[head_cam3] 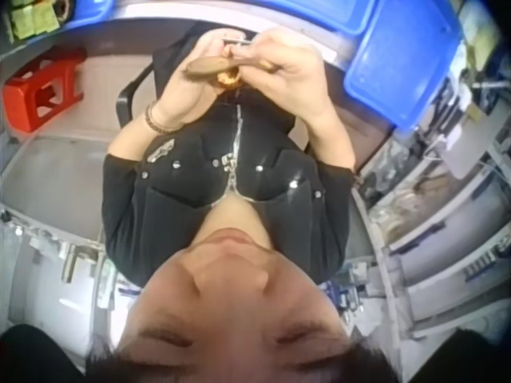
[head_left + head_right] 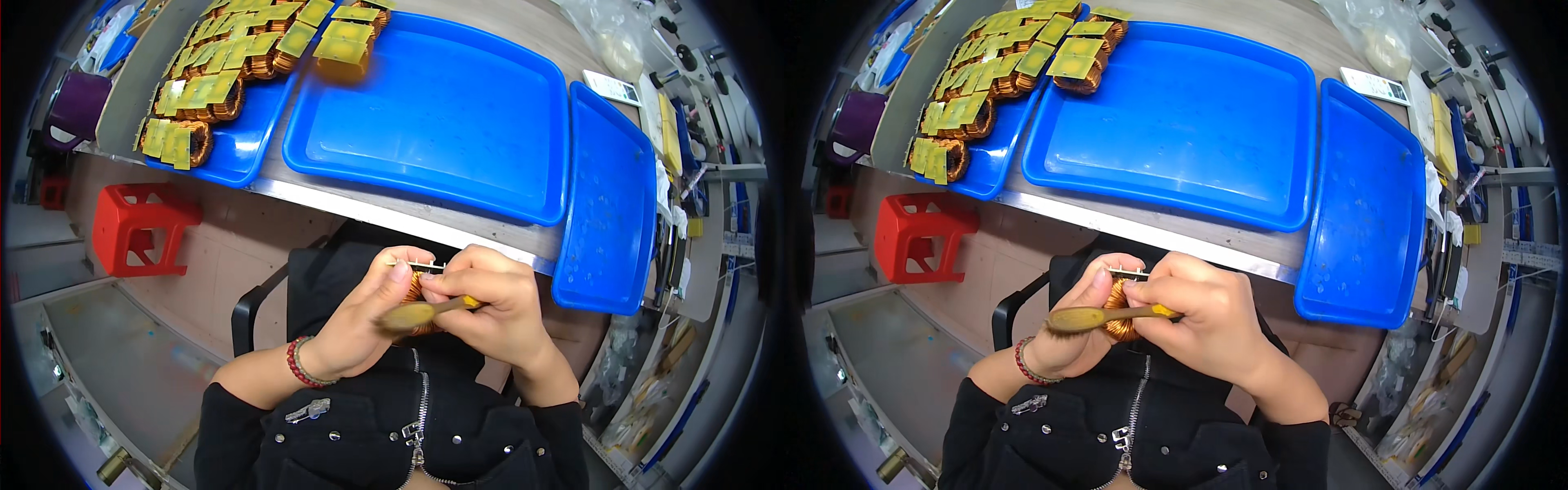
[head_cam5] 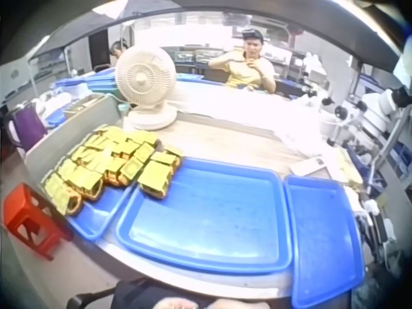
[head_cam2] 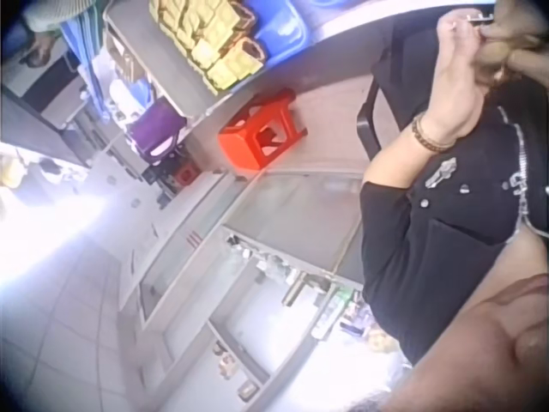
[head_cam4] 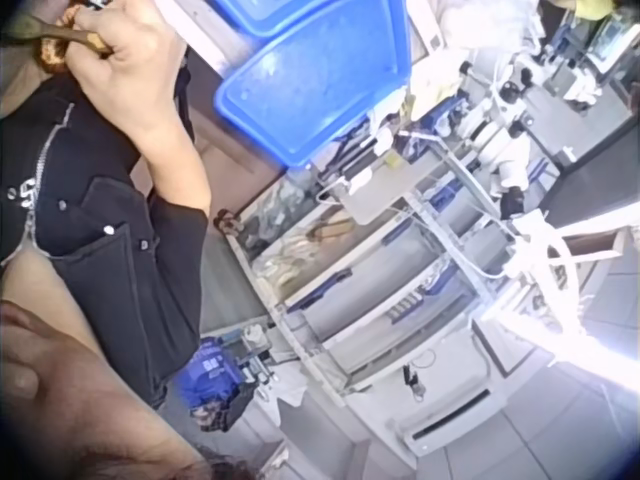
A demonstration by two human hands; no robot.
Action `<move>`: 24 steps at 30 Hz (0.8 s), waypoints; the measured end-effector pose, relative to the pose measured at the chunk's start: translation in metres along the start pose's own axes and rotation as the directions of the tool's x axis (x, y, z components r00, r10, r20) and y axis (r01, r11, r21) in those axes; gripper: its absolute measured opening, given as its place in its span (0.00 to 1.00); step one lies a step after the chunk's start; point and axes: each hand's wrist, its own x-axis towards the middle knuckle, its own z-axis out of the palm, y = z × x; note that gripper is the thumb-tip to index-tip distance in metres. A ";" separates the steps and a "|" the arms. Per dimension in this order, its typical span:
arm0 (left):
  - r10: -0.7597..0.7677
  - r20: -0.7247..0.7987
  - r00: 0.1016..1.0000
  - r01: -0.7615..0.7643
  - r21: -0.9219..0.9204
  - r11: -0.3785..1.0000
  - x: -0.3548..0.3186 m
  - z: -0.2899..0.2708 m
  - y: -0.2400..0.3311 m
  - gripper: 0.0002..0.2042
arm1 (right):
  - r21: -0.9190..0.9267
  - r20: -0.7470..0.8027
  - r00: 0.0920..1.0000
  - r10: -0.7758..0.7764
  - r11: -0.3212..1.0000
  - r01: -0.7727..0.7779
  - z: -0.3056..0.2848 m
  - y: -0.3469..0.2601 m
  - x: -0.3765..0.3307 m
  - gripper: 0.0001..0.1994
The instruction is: The person repeatedly picks up small copper-wound toroidal inductors from a blue tray and brushes them with a small brush. They rotate the components to clean different sides and place them back on the tray. The workspace includes multiple trays of similar components and various tools.
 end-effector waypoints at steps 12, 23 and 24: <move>-0.010 0.007 1.000 0.010 -0.087 0.996 0.003 -0.004 -0.002 0.19 | -0.322 -0.218 0.963 -0.160 0.943 0.084 -0.033 -0.003 -0.027 0.17; -0.145 0.061 0.988 0.151 -0.107 0.983 0.003 0.001 0.005 0.19 | -0.682 -0.143 0.955 -0.259 0.725 0.094 -0.035 0.005 -0.023 0.12; -0.143 0.052 0.988 0.147 -0.095 0.985 0.003 0.000 0.004 0.20 | -0.701 -0.222 0.959 -0.178 0.713 -0.030 -0.045 0.011 -0.017 0.11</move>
